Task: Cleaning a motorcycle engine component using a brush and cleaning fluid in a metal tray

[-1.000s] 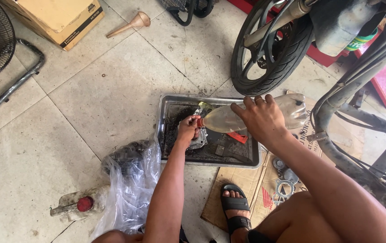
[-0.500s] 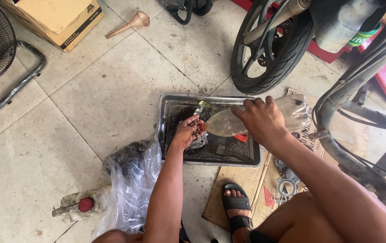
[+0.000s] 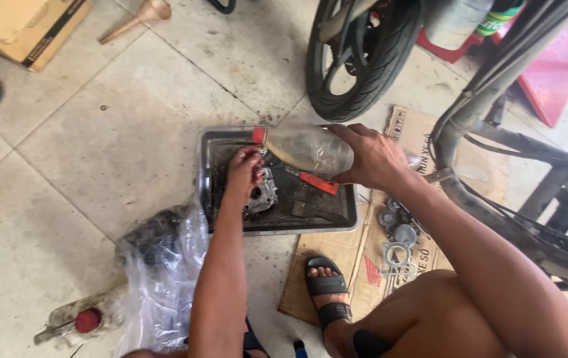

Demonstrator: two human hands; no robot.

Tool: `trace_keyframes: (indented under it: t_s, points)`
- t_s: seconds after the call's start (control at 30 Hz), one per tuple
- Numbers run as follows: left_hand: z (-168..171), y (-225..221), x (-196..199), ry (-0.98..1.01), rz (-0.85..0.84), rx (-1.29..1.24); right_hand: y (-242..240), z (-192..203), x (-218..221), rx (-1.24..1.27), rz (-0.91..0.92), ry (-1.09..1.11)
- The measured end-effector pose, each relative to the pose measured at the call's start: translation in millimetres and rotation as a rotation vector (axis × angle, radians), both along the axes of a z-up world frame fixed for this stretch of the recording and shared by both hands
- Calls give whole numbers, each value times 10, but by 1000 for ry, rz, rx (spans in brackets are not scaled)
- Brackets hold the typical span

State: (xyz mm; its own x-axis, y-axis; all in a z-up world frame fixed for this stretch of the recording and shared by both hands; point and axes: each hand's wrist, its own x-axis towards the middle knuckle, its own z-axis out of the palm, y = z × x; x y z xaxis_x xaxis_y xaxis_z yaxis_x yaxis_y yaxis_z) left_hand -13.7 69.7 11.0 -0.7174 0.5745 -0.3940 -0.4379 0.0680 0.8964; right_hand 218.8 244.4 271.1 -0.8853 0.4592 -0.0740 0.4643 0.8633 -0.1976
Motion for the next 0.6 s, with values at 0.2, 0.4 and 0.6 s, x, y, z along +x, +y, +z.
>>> trace_keyframes:
  t_s: [0.2, 0.4, 0.6]
  points:
    - [-539, 249, 323, 436, -285, -420, 576, -408, 363, -374, -134, 353]
    - [-767, 897, 2065, 72, -653, -56, 742, -412, 551, -379, -206, 354]
    - [-1193, 1125, 3018, 597, -725, -261, 716, -432, 670, -379, -183, 294]
